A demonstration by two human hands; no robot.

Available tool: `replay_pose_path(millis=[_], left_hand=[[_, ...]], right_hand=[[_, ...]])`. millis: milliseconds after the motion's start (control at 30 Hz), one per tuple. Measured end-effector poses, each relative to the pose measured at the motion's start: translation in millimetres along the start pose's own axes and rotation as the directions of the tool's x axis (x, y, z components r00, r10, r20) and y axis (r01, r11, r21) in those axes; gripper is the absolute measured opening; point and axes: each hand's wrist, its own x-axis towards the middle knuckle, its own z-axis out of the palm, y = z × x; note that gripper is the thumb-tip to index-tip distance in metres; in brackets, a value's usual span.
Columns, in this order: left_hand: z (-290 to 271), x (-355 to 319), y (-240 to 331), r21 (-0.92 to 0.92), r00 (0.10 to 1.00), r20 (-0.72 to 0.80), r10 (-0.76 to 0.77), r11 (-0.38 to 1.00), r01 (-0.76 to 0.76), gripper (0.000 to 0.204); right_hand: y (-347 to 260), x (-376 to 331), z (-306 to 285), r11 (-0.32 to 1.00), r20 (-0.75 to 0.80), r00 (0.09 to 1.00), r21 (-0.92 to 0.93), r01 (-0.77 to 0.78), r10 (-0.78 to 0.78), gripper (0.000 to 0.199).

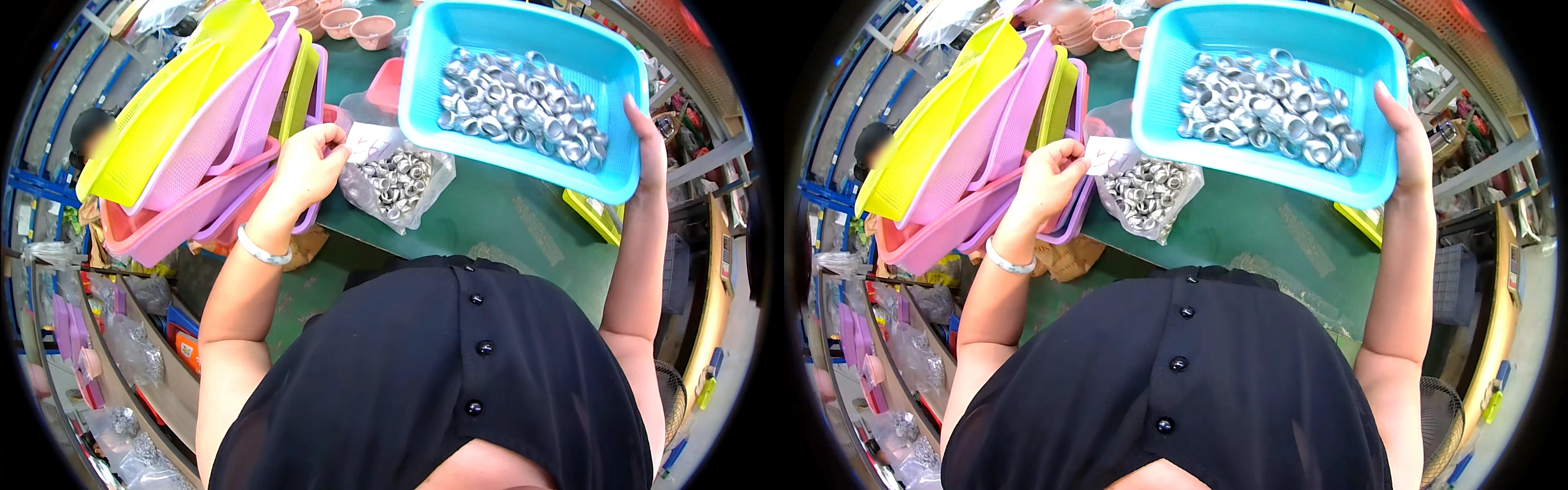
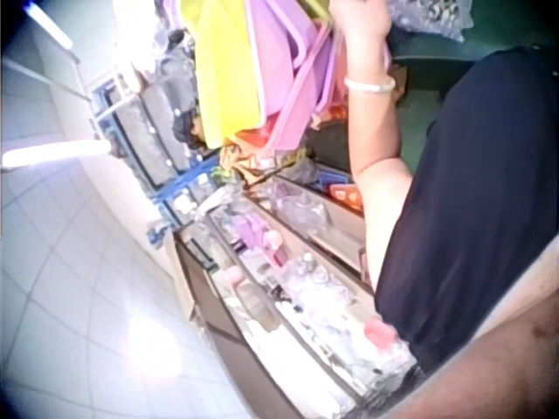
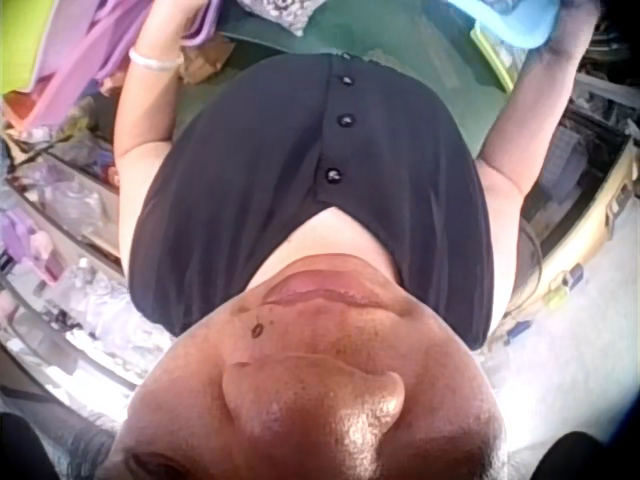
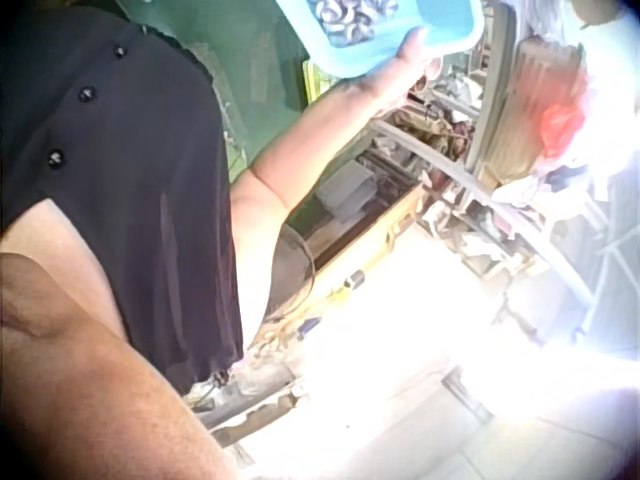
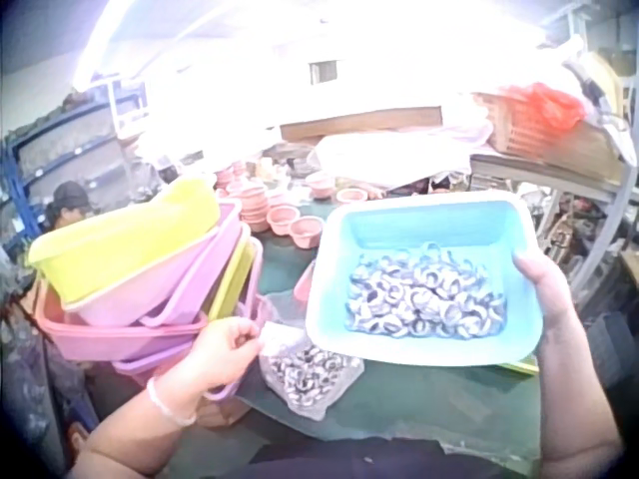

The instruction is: The person sorts small silver metal washers from a large pile on a green table into a blue plastic basket. They repeatedly scoop the washers by hand, transfer them into the basket, and then pour the contents back onto the table to continue the process.

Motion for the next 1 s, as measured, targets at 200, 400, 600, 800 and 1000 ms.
replay_pose_path(millis=[200, 400, 600, 800, 1000], left_hand=[[-11.3, -28.9, 3.9, 0.115, 0.972, 0.22, 0.083, 0.987, -0.11, 0.006], [-6.3, -35.6, 11.1, -0.078, 0.869, 0.294, 0.399, 0.916, -0.394, 0.009], [-0.6, -33.8, 10.7, -0.024, 0.81, 0.48, 0.337, 0.928, -0.372, 0.01], [2.2, -26.3, 15.9, -0.058, 0.853, 0.462, 0.245, 0.967, -0.246, 0.014], [0.6, -20.2, 3.0, -0.095, 0.892, 0.429, 0.144, 0.989, -0.114, 0.006]], right_hand=[[-5.2, 3.6, 56.3, 0.95, 0.127, 0.988, -0.29, 0.117, -0.083, 0.048], [4.7, 11.8, 74.0, 0.911, 0.12, 0.991, -0.398, 0.105, -0.062, 0.054], [11.8, 13.9, 94.0, 0.854, 0.196, 0.973, -0.478, 0.207, -0.126, 0.058], [10.9, 9.9, 134.0, 0.673, 0.347, 0.918, -0.634, 0.381, -0.193, 0.053], [28.3, 8.8, 152.6, 0.229, 0.547, 0.762, -0.739, 0.634, -0.346, 0.059]])
